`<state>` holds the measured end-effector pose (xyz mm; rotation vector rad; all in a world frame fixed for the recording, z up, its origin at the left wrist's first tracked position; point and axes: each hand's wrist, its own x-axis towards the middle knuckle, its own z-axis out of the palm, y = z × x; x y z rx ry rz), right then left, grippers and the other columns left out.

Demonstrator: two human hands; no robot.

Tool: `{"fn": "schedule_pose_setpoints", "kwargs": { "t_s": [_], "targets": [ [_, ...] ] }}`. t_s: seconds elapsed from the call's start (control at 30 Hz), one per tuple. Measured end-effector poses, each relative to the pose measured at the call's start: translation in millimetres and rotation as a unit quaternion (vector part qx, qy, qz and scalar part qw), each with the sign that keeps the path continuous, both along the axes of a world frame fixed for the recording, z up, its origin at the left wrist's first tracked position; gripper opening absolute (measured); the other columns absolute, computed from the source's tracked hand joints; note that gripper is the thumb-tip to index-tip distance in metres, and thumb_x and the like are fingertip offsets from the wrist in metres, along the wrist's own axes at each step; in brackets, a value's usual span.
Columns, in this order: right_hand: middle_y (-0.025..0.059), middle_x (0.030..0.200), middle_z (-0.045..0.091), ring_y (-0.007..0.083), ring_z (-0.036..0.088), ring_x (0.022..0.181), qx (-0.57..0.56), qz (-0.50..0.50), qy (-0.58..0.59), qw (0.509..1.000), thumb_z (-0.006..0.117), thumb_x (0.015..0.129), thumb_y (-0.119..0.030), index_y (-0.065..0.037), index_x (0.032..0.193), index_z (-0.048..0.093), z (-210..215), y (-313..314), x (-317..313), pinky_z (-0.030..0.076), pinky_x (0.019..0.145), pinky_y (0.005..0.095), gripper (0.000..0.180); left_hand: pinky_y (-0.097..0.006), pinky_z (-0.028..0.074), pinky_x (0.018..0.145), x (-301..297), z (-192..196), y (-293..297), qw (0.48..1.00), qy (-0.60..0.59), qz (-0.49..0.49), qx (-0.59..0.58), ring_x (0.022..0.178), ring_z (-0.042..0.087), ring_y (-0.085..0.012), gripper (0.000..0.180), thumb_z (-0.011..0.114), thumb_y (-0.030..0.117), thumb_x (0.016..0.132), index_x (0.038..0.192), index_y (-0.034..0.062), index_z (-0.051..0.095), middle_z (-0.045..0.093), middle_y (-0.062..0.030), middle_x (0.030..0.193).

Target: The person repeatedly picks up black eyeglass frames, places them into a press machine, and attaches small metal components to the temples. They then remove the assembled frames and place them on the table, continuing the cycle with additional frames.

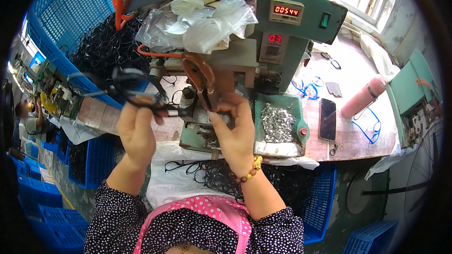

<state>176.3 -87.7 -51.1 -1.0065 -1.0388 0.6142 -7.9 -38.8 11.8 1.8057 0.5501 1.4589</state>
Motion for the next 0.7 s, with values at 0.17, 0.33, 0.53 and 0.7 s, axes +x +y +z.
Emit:
{"fn": "schedule_pose_setpoints", "kwargs": {
  "t_s": [0.17, 0.33, 0.53, 0.7],
  "targets": [
    [0.0098, 0.113, 0.065, 0.0154, 0.060, 0.107, 0.001, -0.030, -0.014, 0.999, 0.064, 0.092, 0.006, 0.003, 0.129, 0.053, -5.3, -12.0, 17.1, 0.045, 0.099, 0.0291, 0.039, -0.032, 0.053, 0.077, 16.8, -19.2, -3.8, 0.993, 0.093, -0.067, 0.025, 0.088, 0.069, -0.0243, 0.015, 0.061, -0.002, 0.094, 0.107, -0.0064, 0.068, 0.071, -0.0153, 0.099],
    [0.0093, 0.110, 0.067, 0.0159, 0.063, 0.106, 0.001, -0.083, 0.011, 0.997, 0.062, 0.093, 0.006, 0.003, 0.122, 0.058, -11.1, -27.6, 34.4, 0.046, 0.098, 0.0302, 0.030, -0.034, 0.053, 0.079, 32.1, -23.6, 0.9, 0.990, 0.111, -0.072, 0.041, 0.088, 0.069, -0.0313, 0.014, 0.063, -0.001, 0.093, 0.104, -0.0055, 0.069, 0.070, -0.0168, 0.099],
    [0.0080, 0.110, 0.067, 0.0160, 0.064, 0.104, 0.005, -0.130, 0.023, 0.991, 0.063, 0.094, 0.004, 0.001, 0.121, 0.060, -21.0, -40.1, 56.7, 0.047, 0.100, 0.0318, 0.028, -0.036, 0.053, 0.075, 42.7, -30.2, 8.0, 0.989, 0.130, -0.061, 0.032, 0.084, 0.066, -0.0364, 0.011, 0.066, 0.002, 0.090, 0.098, -0.0048, 0.069, 0.070, -0.0177, 0.094],
    [0.0105, 0.105, 0.068, 0.0227, 0.065, 0.102, -0.024, -0.325, -0.196, 0.925, 0.064, 0.089, 0.005, 0.001, 0.115, 0.064, -48.7, -56.3, 87.6, 0.048, 0.100, 0.0365, 0.026, -0.038, 0.050, 0.067, 44.3, -42.2, 8.8, 0.985, 0.116, -0.029, 0.126, 0.076, 0.064, -0.0338, 0.007, 0.071, 0.004, 0.086, 0.088, -0.0019, 0.067, 0.070, -0.0145, 0.089]
  ]
}}
